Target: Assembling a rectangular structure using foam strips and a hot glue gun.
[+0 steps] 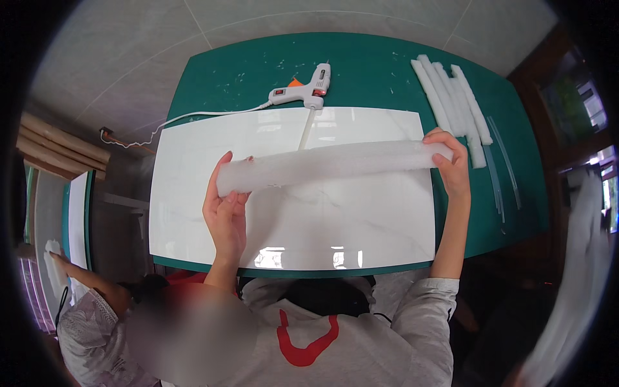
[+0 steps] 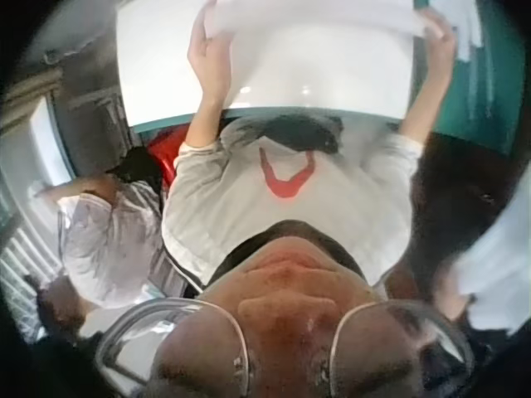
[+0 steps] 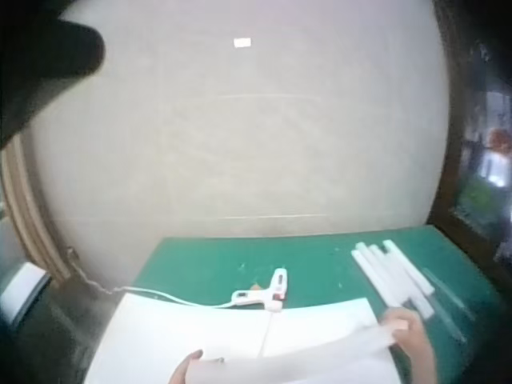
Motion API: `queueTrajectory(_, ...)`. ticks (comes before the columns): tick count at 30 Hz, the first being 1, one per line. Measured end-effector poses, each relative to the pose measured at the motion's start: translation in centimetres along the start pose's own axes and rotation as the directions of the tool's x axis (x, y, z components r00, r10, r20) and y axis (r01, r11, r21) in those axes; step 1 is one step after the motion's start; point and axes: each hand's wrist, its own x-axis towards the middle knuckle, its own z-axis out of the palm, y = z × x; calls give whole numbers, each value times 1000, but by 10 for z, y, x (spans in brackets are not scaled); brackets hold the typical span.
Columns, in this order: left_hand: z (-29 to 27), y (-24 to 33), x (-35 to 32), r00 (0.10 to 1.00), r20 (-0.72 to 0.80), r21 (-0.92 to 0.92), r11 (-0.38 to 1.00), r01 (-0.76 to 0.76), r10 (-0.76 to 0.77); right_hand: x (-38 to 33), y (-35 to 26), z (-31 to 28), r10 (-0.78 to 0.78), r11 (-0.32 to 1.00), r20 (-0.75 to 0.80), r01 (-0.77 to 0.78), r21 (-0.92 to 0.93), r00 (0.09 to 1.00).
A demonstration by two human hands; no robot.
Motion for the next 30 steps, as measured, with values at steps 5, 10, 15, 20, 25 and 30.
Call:
queueTrajectory(5,0,-3,-3,1000,-23,6,1000,11,-11,2,-1,8,46,998,-30,-45,47,998)
queueTrajectory(10,-5,-1,4,999,-26,-11,1000,24,-24,7,9,17,73,995,-19,-71,71,997)
queueTrajectory(15,-6,-2,3,1000,-1,-1,1000,-5,5,11,11,18,61,994,-42,-57,97,997)
queueTrajectory(20,-7,-3,0,981,158,-71,992,-102,113,10,16,15,66,994,-45,-62,88,997)
queueTrajectory(25,-7,-1,1,983,164,-96,993,-71,86,9,18,15,77,993,-55,-72,94,996)
queueTrajectory(30,-8,-2,3,978,206,-140,990,-11,40,8,16,15,91,991,-90,-81,108,992)
